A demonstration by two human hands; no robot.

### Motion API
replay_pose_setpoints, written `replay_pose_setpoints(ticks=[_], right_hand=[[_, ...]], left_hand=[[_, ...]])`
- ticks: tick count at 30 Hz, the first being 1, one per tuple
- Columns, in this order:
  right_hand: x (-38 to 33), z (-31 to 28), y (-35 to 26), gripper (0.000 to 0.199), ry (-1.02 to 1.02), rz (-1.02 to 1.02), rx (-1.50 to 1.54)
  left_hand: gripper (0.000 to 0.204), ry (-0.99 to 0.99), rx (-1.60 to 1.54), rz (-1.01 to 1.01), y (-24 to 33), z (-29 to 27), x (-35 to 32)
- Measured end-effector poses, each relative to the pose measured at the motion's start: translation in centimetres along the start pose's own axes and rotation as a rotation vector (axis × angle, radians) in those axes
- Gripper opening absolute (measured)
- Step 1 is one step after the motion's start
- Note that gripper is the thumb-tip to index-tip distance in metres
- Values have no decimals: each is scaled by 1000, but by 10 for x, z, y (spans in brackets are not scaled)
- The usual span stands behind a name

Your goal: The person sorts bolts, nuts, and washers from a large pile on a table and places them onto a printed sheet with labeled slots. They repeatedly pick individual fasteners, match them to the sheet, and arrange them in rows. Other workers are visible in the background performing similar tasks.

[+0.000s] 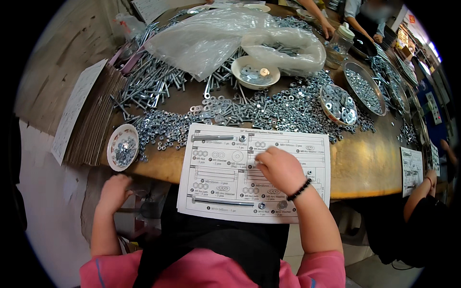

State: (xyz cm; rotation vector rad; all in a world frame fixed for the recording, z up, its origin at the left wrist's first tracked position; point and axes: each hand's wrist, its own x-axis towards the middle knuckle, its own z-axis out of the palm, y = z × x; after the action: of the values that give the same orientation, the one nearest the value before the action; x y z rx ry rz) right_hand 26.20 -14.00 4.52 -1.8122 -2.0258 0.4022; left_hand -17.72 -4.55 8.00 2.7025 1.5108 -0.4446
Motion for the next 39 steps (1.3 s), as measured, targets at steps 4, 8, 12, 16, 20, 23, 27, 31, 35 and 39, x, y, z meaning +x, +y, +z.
replay_pose_setpoints(ticks=[4, 8, 12, 16, 20, 23, 27, 31, 35, 39], right_hand=[[49, 31, -8, 13, 88, -21, -96], [80, 49, -15, 9, 113, 3, -223], [89, 60, -12, 8, 95, 15, -343], [85, 62, -9, 8, 116, 17, -349], [83, 59, -7, 6, 110, -1, -311], [88, 45, -7, 11, 80, 30, -184], [125, 10, 17, 23, 318, -39, -137], [165, -9, 53, 57, 271, -20, -302], [194, -13, 86, 74, -91, 178, -454], [209, -22, 74, 59, -401, 252, -500]], left_hand=[[36, 333, -322, 57, 40, -26, 29], [29, 432, -568, 207, 94, -23, 87], [24, 547, -471, 251, 122, 8, 150], [15, 503, -493, 263, 122, 22, 172], [18, 469, -499, 277, 121, 21, 174], [26, 464, -523, 269, 120, 16, 168], [35, 478, -631, 224, 112, 14, 155], [32, 483, -756, 138, 98, 14, 141], [29, 605, -780, 95, 81, 18, 125], [26, 666, -783, 29, 65, 23, 107]])
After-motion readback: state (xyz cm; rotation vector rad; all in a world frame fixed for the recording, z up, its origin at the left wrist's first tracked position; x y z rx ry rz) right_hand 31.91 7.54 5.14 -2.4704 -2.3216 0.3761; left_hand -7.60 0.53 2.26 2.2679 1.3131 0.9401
